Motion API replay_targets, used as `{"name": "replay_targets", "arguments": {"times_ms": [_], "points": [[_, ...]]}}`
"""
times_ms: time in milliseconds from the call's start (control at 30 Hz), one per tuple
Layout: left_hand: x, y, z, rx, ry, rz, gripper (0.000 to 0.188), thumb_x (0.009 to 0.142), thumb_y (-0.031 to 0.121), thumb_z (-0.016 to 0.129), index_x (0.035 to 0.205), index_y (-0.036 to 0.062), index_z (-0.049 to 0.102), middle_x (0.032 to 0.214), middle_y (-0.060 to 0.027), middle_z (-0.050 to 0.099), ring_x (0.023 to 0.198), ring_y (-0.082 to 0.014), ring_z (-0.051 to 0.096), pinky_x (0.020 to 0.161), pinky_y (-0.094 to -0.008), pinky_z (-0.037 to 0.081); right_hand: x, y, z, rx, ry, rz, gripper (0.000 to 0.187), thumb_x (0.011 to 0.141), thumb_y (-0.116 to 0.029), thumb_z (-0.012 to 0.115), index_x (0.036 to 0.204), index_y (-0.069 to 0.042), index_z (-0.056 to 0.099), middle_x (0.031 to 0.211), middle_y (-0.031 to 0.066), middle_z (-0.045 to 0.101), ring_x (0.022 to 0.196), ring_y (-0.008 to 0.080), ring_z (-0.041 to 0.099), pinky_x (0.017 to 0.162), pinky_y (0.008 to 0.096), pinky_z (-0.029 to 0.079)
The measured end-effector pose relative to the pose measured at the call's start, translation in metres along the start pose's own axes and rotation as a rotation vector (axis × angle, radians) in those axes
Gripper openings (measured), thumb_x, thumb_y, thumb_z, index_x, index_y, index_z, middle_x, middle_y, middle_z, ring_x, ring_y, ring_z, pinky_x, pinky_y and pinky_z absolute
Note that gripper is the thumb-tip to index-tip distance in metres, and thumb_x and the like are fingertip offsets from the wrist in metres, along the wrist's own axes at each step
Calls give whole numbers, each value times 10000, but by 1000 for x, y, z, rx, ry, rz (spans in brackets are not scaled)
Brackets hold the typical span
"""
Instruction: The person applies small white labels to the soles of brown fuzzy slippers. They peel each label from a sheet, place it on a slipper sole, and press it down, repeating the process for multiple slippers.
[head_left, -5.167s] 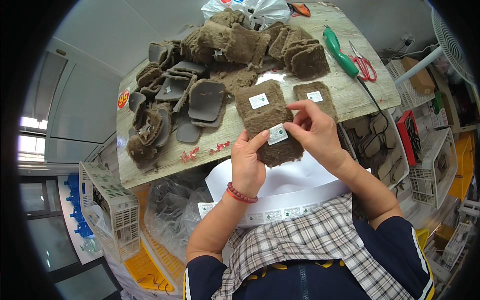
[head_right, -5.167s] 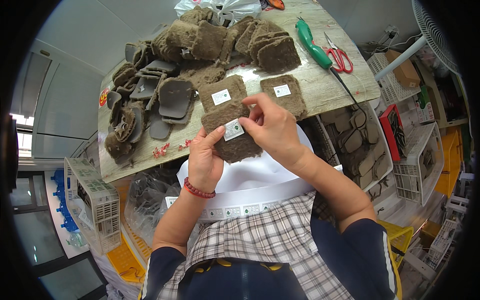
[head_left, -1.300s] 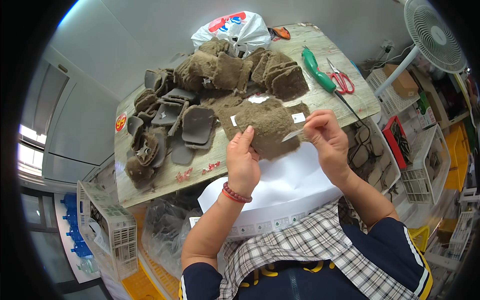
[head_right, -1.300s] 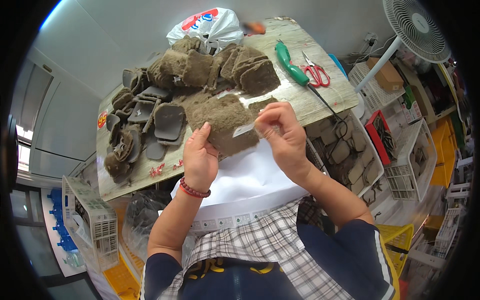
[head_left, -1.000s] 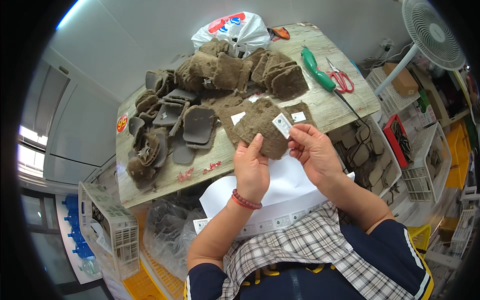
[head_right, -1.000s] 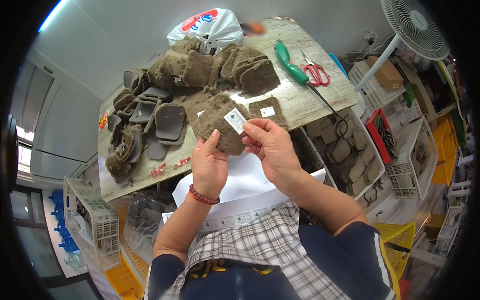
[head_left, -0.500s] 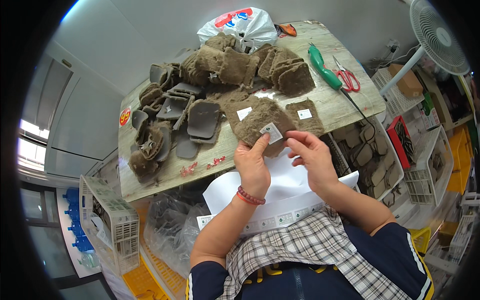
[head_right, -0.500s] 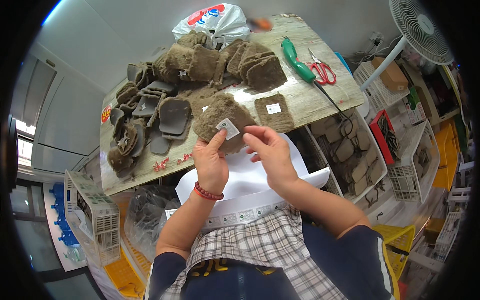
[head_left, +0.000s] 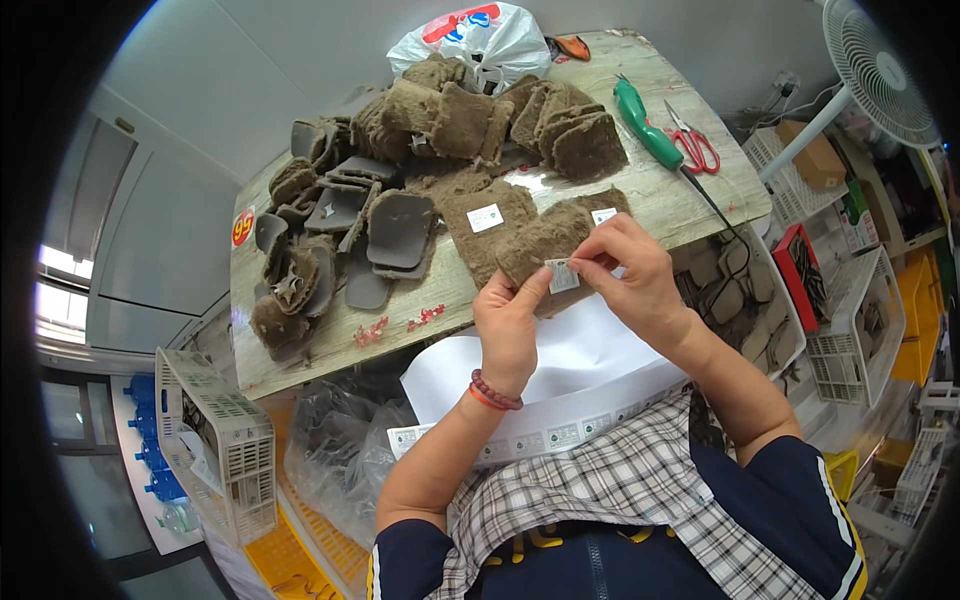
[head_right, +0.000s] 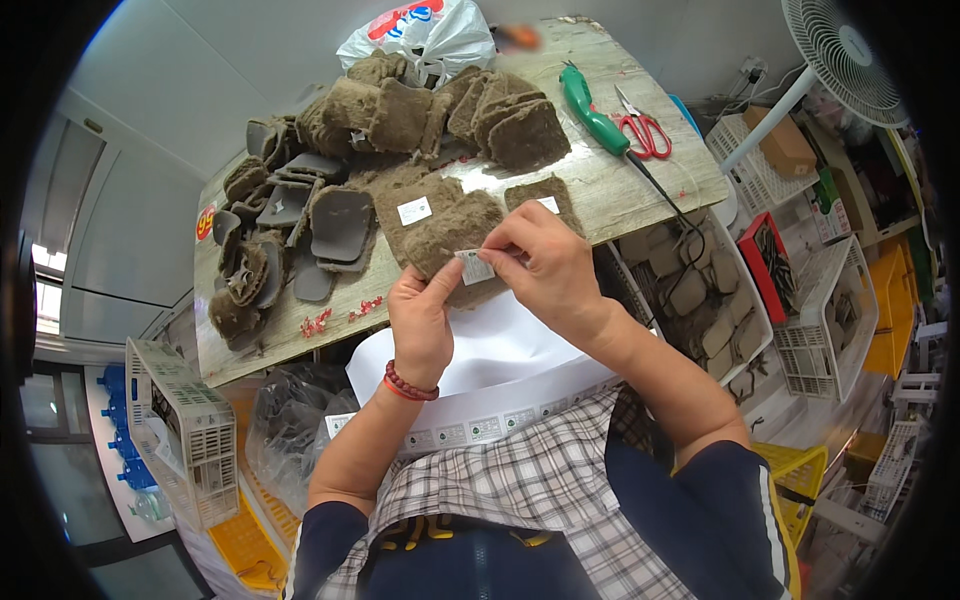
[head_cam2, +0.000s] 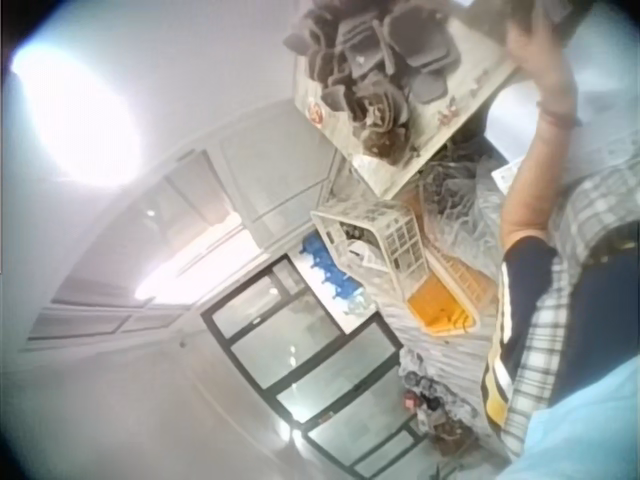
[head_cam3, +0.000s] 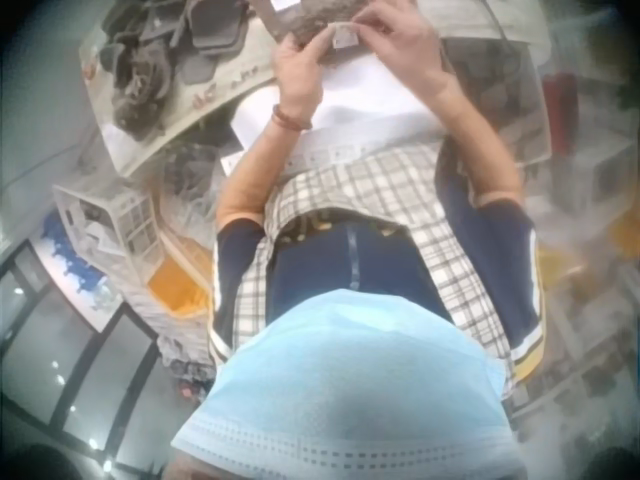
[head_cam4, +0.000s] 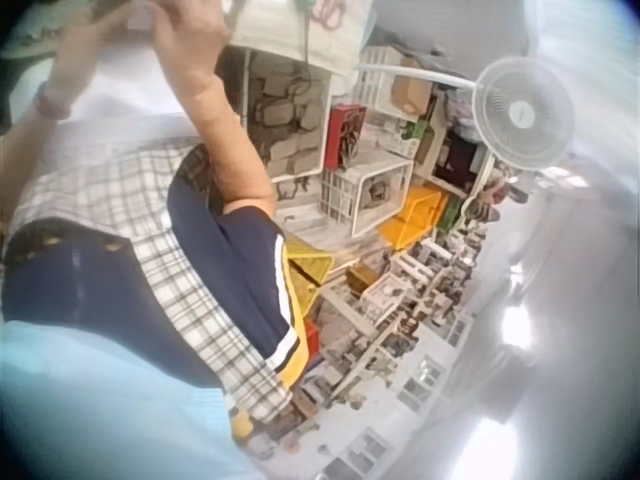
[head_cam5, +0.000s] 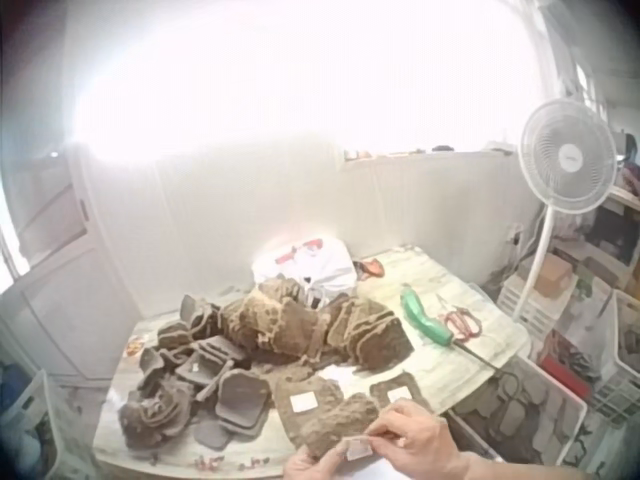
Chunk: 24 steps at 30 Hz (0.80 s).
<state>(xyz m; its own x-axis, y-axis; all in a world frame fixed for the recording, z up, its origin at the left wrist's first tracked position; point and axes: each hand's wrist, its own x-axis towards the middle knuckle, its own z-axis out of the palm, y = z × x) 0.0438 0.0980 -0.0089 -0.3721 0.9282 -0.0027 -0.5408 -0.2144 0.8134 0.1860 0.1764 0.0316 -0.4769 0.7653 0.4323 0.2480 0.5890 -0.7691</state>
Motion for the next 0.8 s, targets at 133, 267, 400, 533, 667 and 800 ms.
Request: {"name": "replay_targets", "arguments": {"times_ms": [133, 267, 400, 533, 667, 800], "points": [[2, 4, -4, -219, 54, -157, 297, 980, 146, 533, 1258, 41, 525, 1240, -81, 606, 1118, -191, 585, 975, -356, 454, -6, -2, -3, 681, 143, 479, 115, 881, -128, 687, 893, -28, 633, 802, 35, 644, 714, 107, 622, 612, 229, 476], [3, 5, -5, -274, 30, -162, 284, 985, 135, 512, 1254, 43, 521, 1242, -81, 603, 1132, -194, 578, 989, -361, 445, -3, -12, 3, 923, 111, 605, 130, 904, -133, 665, 952, -20, 623, 805, 37, 656, 695, 83, 606, 634, 214, 488], [-1, 5, 2, -322, 6, -177, 273, 989, 140, 496, 1239, 34, 520, 1198, -87, 624, 1101, -204, 599, 975, -371, 460, -6, -9, 21, 828, 193, 618, 128, 900, -136, 671, 940, -23, 625, 808, 35, 658, 683, 80, 599, 607, 210, 479], [-3, 2, 3, -356, 26, -177, 266, 994, 173, 491, 1212, 25, 532, 1165, -101, 639, 1071, -210, 616, 956, -384, 477, -9, -10, 31, 785, 220, 628, 123, 896, -137, 678, 931, -32, 626, 810, 30, 660, 680, 75, 590, 607, 209, 474], [-3, -1, 0, -374, -17, -188, 285, 1006, 215, 470, 1195, 15, 544, 1161, -110, 639, 1073, -209, 615, 955, -390, 480, -12, -8, 35, 775, 223, 630, 119, 896, -135, 677, 924, -33, 624, 810, 29, 661, 680, 74, 590, 611, 207, 473], [-3, -1, 3, -381, -11, -185, 313, 1014, 248, 450, 1192, 10, 547, 1158, -111, 641, 1070, -208, 615, 962, -386, 476, -13, -6, 37, 750, 233, 623, 117, 895, -137, 679, 920, -35, 626, 804, 26, 660, 682, 71, 588, 613, 205, 473]]}}
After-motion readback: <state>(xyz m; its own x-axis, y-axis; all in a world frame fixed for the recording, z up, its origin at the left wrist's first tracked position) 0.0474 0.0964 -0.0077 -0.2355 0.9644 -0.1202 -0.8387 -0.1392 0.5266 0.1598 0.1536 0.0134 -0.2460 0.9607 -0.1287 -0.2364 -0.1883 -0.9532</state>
